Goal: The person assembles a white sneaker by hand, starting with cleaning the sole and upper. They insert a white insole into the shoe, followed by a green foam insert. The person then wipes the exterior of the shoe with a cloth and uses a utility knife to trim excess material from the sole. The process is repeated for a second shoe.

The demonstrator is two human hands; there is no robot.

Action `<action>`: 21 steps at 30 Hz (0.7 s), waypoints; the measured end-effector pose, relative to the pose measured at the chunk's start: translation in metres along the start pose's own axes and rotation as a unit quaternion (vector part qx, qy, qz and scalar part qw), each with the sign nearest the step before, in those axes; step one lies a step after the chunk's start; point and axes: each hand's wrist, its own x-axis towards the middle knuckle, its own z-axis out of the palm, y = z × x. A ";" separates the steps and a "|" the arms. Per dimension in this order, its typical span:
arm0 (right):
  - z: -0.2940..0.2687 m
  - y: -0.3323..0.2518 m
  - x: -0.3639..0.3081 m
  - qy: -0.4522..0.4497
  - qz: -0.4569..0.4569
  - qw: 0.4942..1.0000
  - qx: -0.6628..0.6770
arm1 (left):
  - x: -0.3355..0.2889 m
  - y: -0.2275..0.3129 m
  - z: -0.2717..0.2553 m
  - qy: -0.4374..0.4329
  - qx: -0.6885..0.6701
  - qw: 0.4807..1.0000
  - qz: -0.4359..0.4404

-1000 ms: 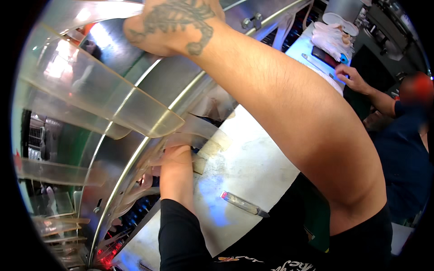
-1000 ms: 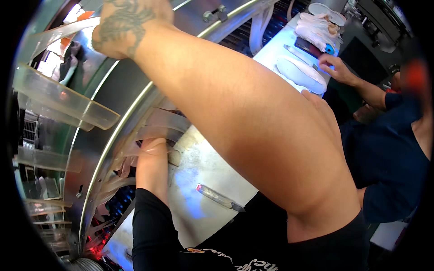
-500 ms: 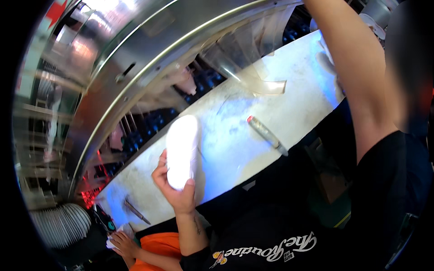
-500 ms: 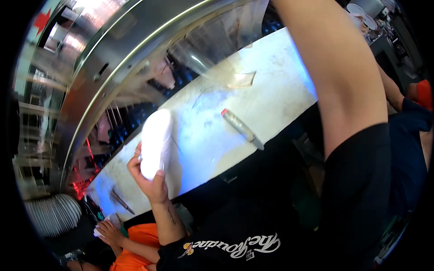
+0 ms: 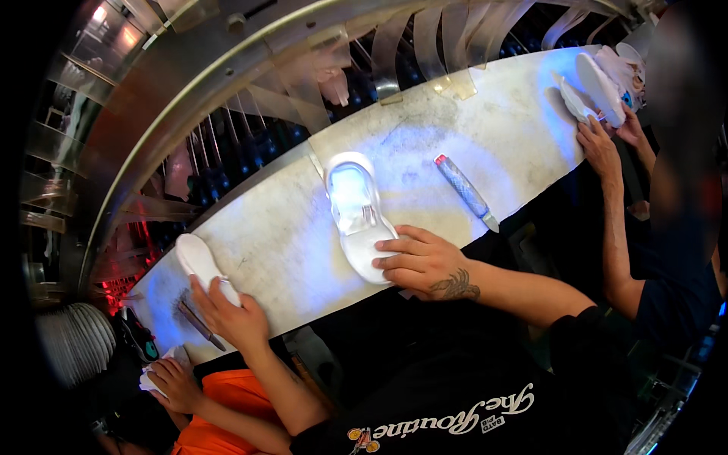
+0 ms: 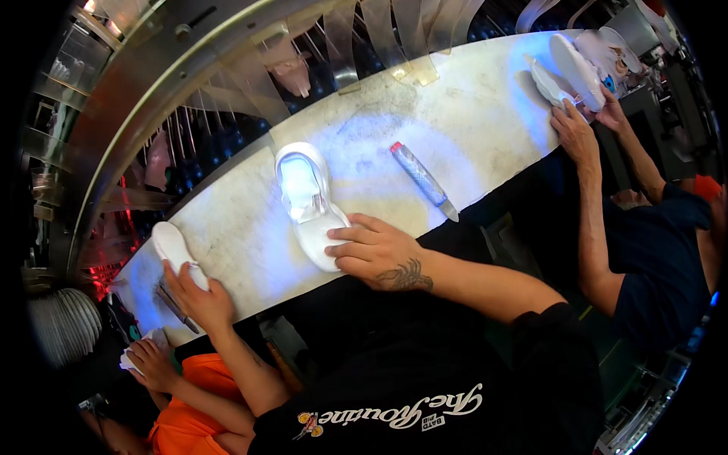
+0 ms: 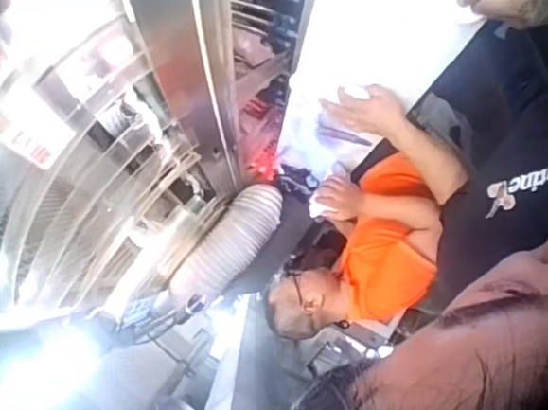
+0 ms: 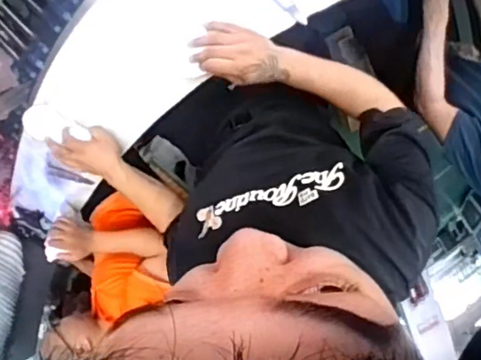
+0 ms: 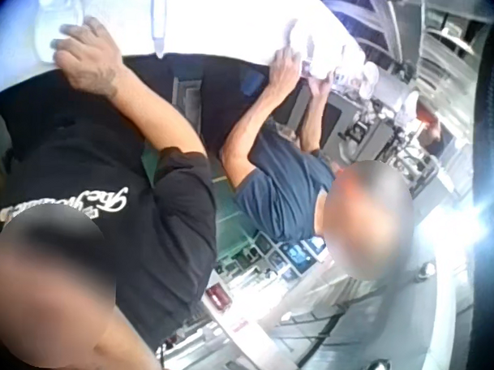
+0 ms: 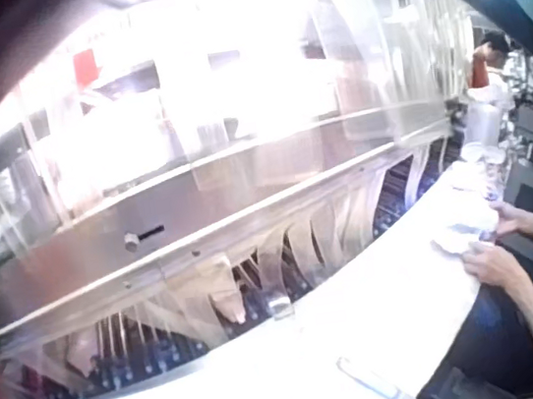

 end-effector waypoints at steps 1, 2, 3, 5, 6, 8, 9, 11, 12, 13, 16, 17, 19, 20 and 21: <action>0.001 -0.009 0.000 0.015 0.015 0.999 0.031 | -0.002 -0.003 0.000 0.000 0.040 0.999 -0.011; -0.005 -0.013 0.001 0.017 0.026 0.997 0.066 | -0.005 0.001 0.003 -0.013 0.099 0.992 -0.077; -0.017 -0.014 0.005 0.023 0.038 0.994 0.096 | -0.008 0.004 0.002 -0.002 0.107 0.992 -0.069; -0.042 0.003 0.014 0.050 0.059 0.994 0.081 | -0.007 0.023 0.004 0.032 0.109 0.992 -0.063; -0.054 0.014 0.018 0.072 0.075 0.994 0.044 | -0.008 0.036 0.002 0.060 0.061 0.996 -0.018; -0.073 0.054 0.032 0.097 0.114 0.989 0.010 | -0.019 0.066 0.005 0.034 -0.056 0.997 0.027; -0.081 0.086 0.040 0.101 0.144 0.984 0.016 | -0.024 0.083 0.006 0.021 -0.112 0.992 0.052; -0.103 0.166 0.059 0.126 0.180 0.976 -0.001 | -0.027 0.120 0.005 -0.054 -0.194 0.977 0.067; -0.119 0.208 0.062 0.141 0.208 0.968 -0.022 | -0.023 0.136 0.000 -0.105 -0.232 0.964 0.080; -0.147 0.255 0.055 0.153 0.247 0.955 -0.057 | -0.024 0.144 0.000 -0.147 -0.252 0.952 0.090; -0.243 0.354 0.062 0.132 0.292 0.889 -0.328 | -0.024 0.151 0.002 -0.209 -0.235 0.944 0.100; -0.265 0.377 0.059 0.125 0.343 0.860 -0.355 | -0.022 0.152 0.001 -0.208 -0.218 0.946 0.115; -0.291 0.415 0.055 0.100 0.418 0.822 -0.373 | -0.018 0.154 -0.002 -0.215 -0.207 0.946 0.125; -0.297 0.433 0.054 0.085 0.449 0.808 -0.373 | -0.016 0.156 -0.004 -0.222 -0.210 0.944 0.119; -0.303 0.448 0.053 0.072 0.472 0.797 -0.370 | -0.014 0.156 -0.007 -0.230 -0.215 0.942 0.115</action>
